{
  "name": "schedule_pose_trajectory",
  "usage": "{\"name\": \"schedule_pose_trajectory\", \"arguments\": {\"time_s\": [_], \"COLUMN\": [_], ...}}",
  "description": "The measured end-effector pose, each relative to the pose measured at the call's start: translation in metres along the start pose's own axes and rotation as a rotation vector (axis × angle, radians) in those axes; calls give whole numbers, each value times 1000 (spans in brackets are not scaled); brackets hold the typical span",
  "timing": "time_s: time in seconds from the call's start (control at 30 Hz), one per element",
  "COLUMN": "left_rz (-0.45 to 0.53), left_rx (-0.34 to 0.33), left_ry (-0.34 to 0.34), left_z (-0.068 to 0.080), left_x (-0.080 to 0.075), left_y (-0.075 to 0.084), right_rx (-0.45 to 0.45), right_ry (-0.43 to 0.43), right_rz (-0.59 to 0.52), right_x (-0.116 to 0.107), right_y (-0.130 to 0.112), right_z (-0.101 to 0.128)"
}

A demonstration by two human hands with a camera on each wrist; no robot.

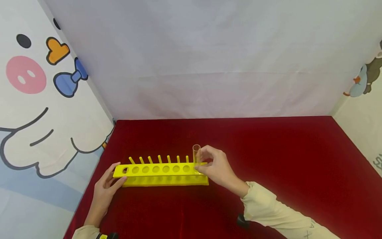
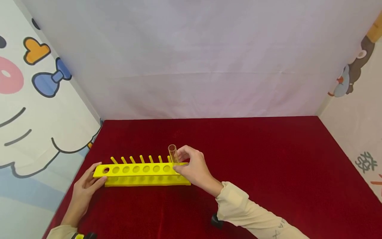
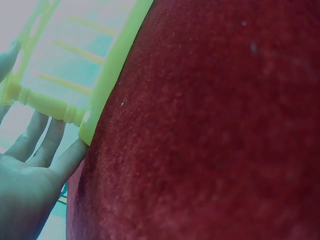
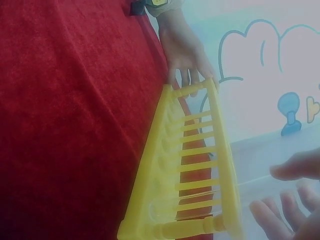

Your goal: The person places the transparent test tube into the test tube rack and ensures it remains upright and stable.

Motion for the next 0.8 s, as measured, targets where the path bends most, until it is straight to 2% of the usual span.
{"name": "schedule_pose_trajectory", "arguments": {"time_s": [0.17,0.3,0.47,0.57,0.8], "left_rz": [-72,-161,-206,-228,-381], "left_rx": [-25,-28,17,43,134], "left_ry": [-14,-43,-62,-59,-51], "left_z": [-1,0,0,0,1], "left_x": [-2,-4,-8,-10,-15], "left_y": [-1,2,9,13,20], "right_rx": [3,26,44,60,34], "right_ry": [-11,-28,-63,-77,-49], "right_rz": [-11,-77,-116,-119,-84], "right_x": [1,-1,-2,-5,-20], "right_y": [14,18,19,12,19], "right_z": [-1,-1,0,2,5]}}
Point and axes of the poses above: each hand's wrist, its own z-axis away from the middle knuckle, its own x-axis out of the palm, y = z × x, the point moved 8 cm from there along -z, towards the middle knuckle, and after that the axes turned 4 degrees about y, right-handed, at the moved point
